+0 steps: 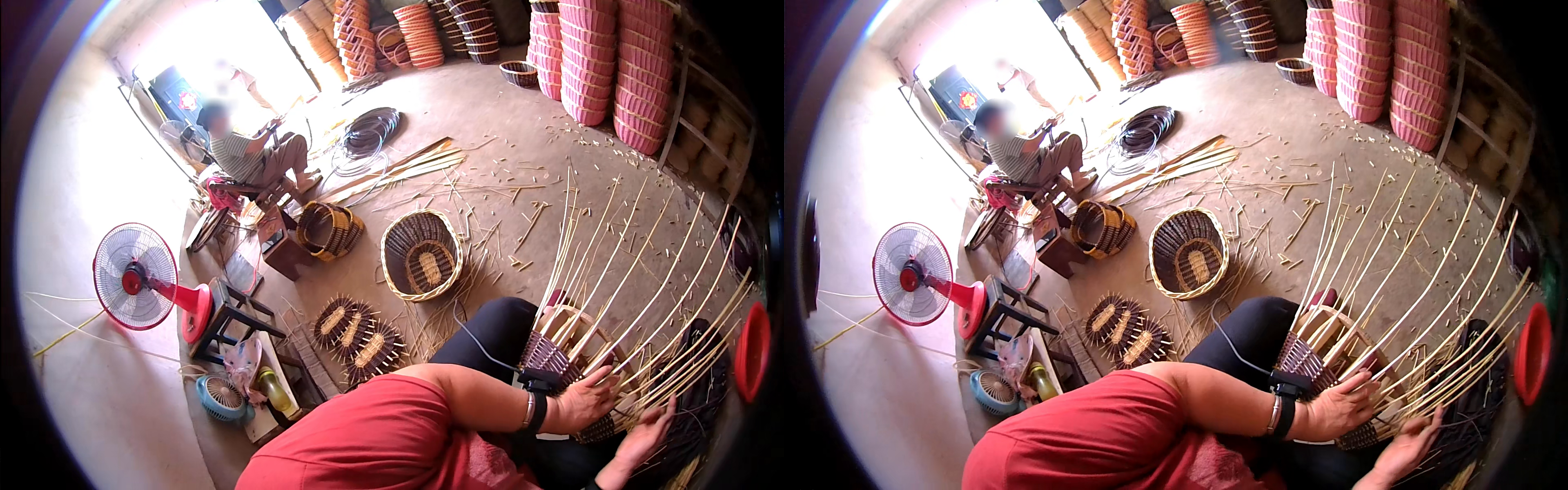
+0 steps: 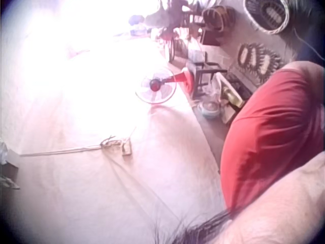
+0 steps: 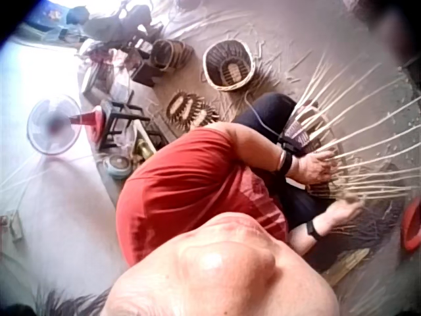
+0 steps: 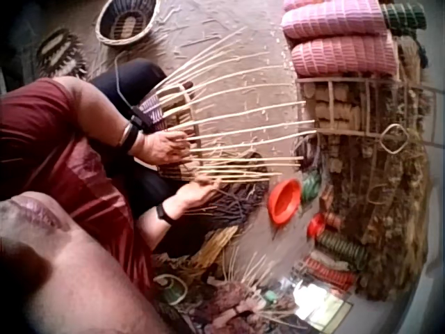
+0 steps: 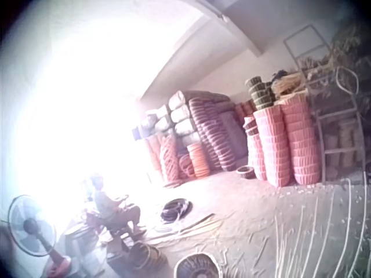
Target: The person weaves a basket by hand, threading thin dark strips through upright vertical reeds and pulling them tight.
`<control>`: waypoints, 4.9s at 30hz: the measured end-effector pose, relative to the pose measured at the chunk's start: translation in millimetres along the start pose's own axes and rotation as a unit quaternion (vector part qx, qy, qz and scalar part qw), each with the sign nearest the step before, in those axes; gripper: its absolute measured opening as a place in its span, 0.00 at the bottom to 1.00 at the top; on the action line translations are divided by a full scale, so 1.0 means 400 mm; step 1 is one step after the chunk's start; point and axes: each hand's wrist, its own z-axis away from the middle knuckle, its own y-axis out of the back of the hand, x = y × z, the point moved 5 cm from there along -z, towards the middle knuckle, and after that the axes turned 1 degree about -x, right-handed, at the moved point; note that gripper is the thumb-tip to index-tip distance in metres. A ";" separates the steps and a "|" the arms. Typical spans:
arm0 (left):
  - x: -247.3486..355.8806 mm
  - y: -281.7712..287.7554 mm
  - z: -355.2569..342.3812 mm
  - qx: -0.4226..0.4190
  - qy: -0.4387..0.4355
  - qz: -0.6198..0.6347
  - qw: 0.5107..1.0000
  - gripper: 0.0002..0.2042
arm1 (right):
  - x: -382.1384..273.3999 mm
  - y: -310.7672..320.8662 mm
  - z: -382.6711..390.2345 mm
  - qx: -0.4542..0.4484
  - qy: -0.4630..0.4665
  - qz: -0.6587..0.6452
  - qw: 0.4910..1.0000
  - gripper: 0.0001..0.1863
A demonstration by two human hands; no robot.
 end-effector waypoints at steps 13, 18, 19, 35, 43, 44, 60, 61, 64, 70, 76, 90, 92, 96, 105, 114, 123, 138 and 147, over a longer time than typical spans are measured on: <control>-0.101 -0.055 -0.058 -0.124 0.073 0.092 0.985 0.16 | 0.002 -0.036 0.041 -0.025 -0.062 -0.132 0.989 0.23; -0.265 0.108 -0.014 -0.052 0.192 0.210 0.957 0.23 | -0.179 -0.280 0.133 -0.207 0.044 -0.124 0.969 0.18; -0.279 0.098 0.018 -0.028 0.199 0.196 0.960 0.23 | -0.158 -0.313 0.137 -0.215 0.034 -0.108 0.970 0.18; -0.215 0.028 0.012 -0.083 0.191 0.154 0.966 0.22 | -0.085 -0.241 0.136 -0.177 -0.069 -0.118 0.975 0.18; -0.321 0.127 0.053 -0.036 0.240 0.245 0.939 0.23 | -0.249 -0.391 0.164 -0.269 0.010 -0.110 0.957 0.17; -0.342 0.152 0.048 -0.047 0.243 0.294 0.923 0.23 | -0.238 -0.377 0.152 -0.264 0.022 -0.092 0.960 0.18; -0.347 0.102 -0.109 -0.101 0.048 -0.014 0.994 0.20 | -0.206 -0.415 0.156 -0.165 -0.006 -0.132 0.977 0.17; -0.317 0.092 -0.109 -0.145 0.028 -0.085 0.985 0.20 | -0.223 -0.412 0.177 -0.142 -0.013 -0.104 0.984 0.17; -0.311 0.019 -0.149 -0.255 0.091 0.010 0.963 0.22 | -0.208 -0.355 0.169 -0.148 -0.025 -0.158 0.976 0.18; -0.257 0.077 -0.126 0.018 0.125 0.043 0.991 0.29 | -0.220 -0.261 0.181 -0.019 -0.097 -0.234 0.967 0.19; -0.121 0.158 0.019 -0.091 0.038 0.105 0.990 0.35 | -0.294 -0.291 0.112 -0.020 -0.064 -0.019 0.998 0.13; -0.091 0.142 -0.005 -0.049 0.098 0.091 0.990 0.33 | -0.205 -0.150 0.159 -0.003 -0.036 -0.194 0.980 0.21; -0.057 0.137 -0.028 -0.063 0.036 0.098 0.993 0.33 | -0.173 -0.111 0.206 0.070 -0.115 -0.217 0.967 0.19; 0.018 0.115 -0.058 -0.113 -0.018 0.093 0.989 0.33 | -0.206 -0.091 0.109 0.118 -0.015 -0.047 0.992 0.16; 0.028 0.097 -0.100 -0.141 -0.031 0.115 0.983 0.27 | -0.180 -0.118 -0.015 0.113 0.127 0.188 0.967 0.41; 0.006 0.054 -0.179 -0.140 0.026 0.090 0.986 0.22 | -0.328 -0.109 0.222 0.087 0.063 -0.237 0.966 0.21; -0.285 0.141 -0.041 -0.075 0.372 0.645 0.663 0.14 | -0.382 -0.326 0.207 -0.182 0.091 -0.162 0.965 0.20; -0.201 0.266 -0.077 0.077 0.079 0.261 0.959 0.27 | -0.379 -0.297 0.258 -0.107 0.020 -0.251 0.962 0.16; -0.052 0.284 -0.033 -0.027 0.044 0.155 0.987 0.35 | -0.445 -0.385 0.041 0.083 0.291 0.590 0.748 0.25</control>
